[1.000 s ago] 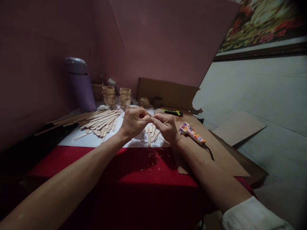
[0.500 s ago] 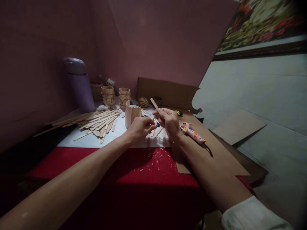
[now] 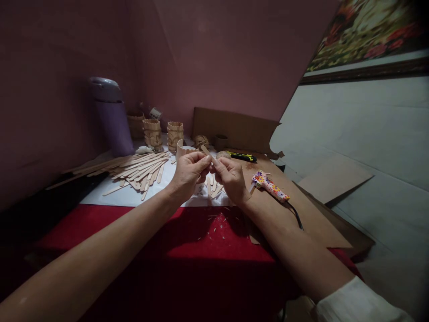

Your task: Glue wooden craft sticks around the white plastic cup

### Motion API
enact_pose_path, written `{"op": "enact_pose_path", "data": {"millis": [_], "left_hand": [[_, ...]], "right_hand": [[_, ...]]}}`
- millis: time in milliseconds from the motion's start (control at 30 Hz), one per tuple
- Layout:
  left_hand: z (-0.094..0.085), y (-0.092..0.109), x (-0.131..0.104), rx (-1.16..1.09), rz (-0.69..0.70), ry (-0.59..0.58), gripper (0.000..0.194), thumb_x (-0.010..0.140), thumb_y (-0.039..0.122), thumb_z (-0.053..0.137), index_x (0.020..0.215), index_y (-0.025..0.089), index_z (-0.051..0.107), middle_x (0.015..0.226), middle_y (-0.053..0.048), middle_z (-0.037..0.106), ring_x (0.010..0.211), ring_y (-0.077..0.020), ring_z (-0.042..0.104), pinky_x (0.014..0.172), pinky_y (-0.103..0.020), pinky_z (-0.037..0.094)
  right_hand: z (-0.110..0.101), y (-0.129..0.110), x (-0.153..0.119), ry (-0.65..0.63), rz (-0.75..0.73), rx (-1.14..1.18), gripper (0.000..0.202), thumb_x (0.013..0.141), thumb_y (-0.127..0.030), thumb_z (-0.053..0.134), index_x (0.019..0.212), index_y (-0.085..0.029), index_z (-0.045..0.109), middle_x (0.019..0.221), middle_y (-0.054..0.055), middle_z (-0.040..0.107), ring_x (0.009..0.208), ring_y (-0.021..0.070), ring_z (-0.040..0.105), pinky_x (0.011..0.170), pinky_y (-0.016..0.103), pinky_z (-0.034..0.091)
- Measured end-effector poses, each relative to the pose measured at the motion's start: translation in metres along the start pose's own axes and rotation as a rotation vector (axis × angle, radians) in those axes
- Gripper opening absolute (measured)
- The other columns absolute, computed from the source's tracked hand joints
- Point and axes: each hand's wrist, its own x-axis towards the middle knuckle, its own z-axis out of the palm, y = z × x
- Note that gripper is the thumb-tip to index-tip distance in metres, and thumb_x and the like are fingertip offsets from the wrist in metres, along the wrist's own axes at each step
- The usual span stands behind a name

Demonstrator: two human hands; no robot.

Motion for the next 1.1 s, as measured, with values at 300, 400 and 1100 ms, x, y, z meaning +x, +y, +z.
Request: {"op": "enact_pose_path", "data": {"millis": [300,400,1100], "left_hand": [[0.0,0.0,-0.001,-0.125,-0.07,0.063,0.01,0.068,0.015,0.072,0.069,0.013,0.062,0.056,0.0,0.06,0.044,-0.0057,0.045,0.039,-0.017,0.023],[0.0,-0.001,0.001,-0.137,-0.104,0.078,0.009,0.065,0.011,0.07,0.07,0.013,0.062,0.056,0.0,0.06,0.046,-0.0068,0.049,0.04,-0.017,0.023],[-0.003,-0.003,0.002,-0.174,-0.14,0.036,0.007,0.067,0.008,0.067,0.066,0.012,0.061,0.055,0.0,0.06,0.044,-0.0048,0.048,0.039,-0.015,0.029]], "right_hand": [[0.005,-0.001,-0.004,0.049,-0.047,-0.089,0.043,0.095,-0.055,0.051,0.066,-0.022,0.053,0.053,-0.004,0.044,0.05,0.0116,0.041,0.05,0.026,0.032],[0.008,-0.002,-0.006,0.07,-0.046,-0.139,0.042,0.096,-0.05,0.048,0.065,-0.022,0.051,0.055,-0.002,0.049,0.054,0.0127,0.045,0.051,0.026,0.033],[0.01,-0.002,-0.011,0.121,-0.1,-0.276,0.039,0.098,-0.041,0.045,0.064,-0.023,0.05,0.051,-0.003,0.047,0.048,0.0128,0.044,0.052,0.028,0.03]]}}
